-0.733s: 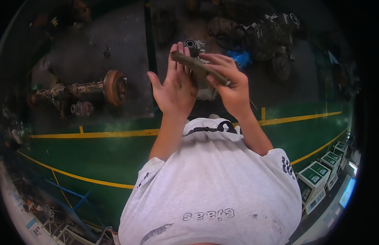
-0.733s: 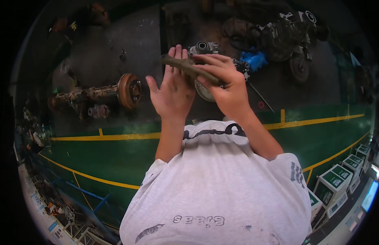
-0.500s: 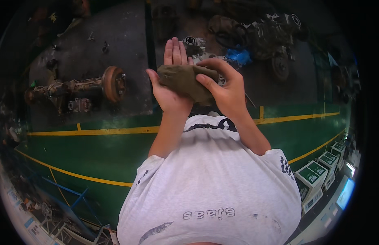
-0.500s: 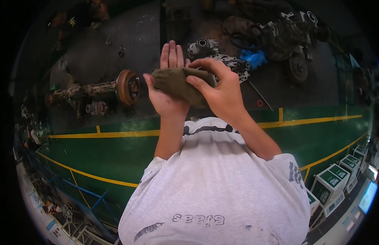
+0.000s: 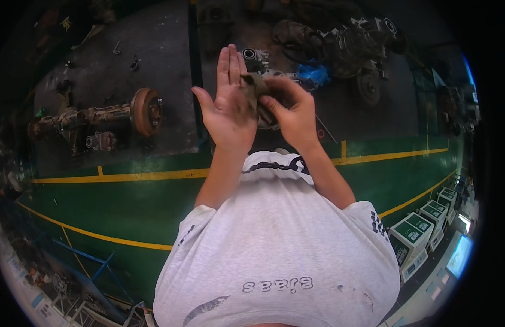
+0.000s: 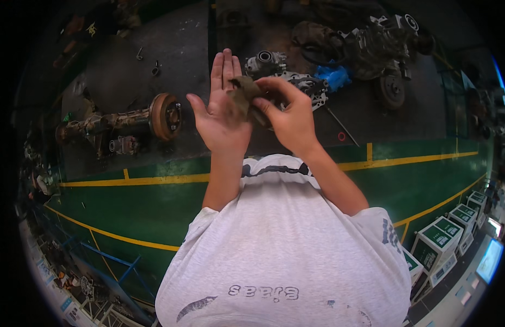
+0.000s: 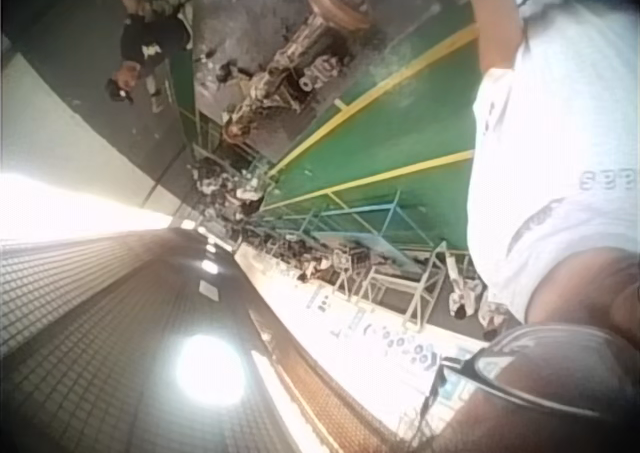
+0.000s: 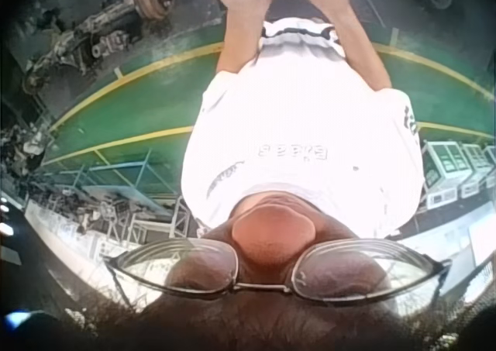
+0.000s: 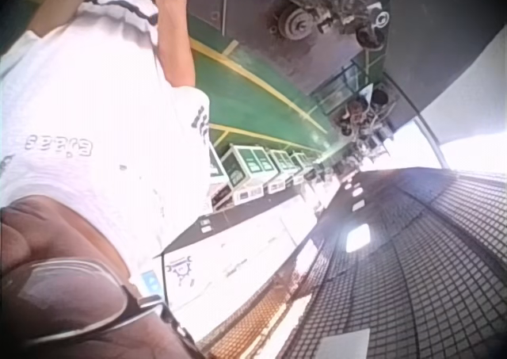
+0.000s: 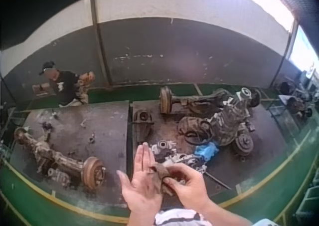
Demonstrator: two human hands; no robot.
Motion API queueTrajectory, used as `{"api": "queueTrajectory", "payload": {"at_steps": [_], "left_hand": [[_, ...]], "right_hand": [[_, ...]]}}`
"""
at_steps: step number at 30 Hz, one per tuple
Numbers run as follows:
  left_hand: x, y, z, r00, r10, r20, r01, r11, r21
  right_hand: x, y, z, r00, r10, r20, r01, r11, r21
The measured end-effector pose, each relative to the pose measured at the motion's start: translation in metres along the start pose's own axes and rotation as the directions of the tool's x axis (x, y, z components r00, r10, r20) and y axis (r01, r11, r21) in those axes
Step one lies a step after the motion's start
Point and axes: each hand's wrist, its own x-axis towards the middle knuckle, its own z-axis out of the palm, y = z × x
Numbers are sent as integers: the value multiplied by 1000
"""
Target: The person disassembles an automotive transmission component by hand, removing a shaft and bolts from the housing while seated at a workbench.
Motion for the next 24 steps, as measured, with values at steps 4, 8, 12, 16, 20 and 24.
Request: {"api": "queueTrajectory", "payload": {"at_steps": [4,8,12,16,20,24], "left_hand": [[4,1,-7,995,29,-91,-32,999,-33],[11,-12,-18,996,-87,20,89,954,-285],[8,-12,-6,993,-97,68,110,969,-223],[11,-9,-4,993,-110,-38,104,985,-135],[12,-4,-7,995,-46,-87,41,997,-60],[5,-4,5,988,-64,-144,58,997,-43]], "right_hand": [[12,-14,-19,955,286,77,-264,702,662],[0,-13,2,994,-24,106,-10,950,312],[-5,-8,4,876,-459,151,478,775,-414],[-4,-4,0,838,-522,162,524,685,-506],[-8,-9,-3,898,-380,223,438,826,-355],[-10,-10,-15,949,-250,195,306,879,-365]]}}
